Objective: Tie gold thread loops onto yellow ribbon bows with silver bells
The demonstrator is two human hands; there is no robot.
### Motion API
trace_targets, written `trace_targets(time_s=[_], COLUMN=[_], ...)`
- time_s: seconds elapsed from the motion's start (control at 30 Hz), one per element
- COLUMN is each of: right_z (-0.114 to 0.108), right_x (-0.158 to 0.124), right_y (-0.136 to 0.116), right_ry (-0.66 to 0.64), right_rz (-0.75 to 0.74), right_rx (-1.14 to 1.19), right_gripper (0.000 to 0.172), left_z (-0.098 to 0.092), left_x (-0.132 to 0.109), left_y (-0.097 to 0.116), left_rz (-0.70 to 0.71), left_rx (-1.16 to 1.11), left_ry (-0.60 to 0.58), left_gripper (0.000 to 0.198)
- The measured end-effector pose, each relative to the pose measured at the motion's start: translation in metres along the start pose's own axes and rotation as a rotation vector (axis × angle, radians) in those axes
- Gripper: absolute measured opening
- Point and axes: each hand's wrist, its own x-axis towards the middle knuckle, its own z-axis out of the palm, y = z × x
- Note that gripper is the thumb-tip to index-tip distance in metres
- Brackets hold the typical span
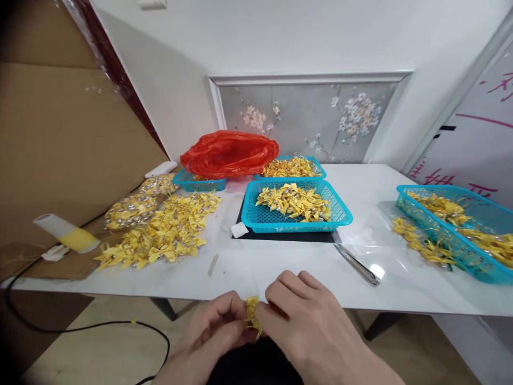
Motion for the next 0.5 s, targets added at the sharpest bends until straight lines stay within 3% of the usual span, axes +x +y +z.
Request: trace_targets(time_s=[0.17, 0.5], right_z=[0.005, 0.018], right_x=[-0.002, -0.006], right_y=[0.004, -0.009], right_ry=[0.017, 0.136], right_rz=[0.024, 0.088], right_rx=[0.132, 0.157], right_gripper=[0.035, 0.031], left_z=[-0.001, 0.000], left_x=[-0.001, 0.004], left_y=[0.001, -0.002], left_rz=[0.042, 0.167], left_rx=[0.045, 0.182], left_ry=[-0.047, -0.086], left_gripper=[0.016, 0.020])
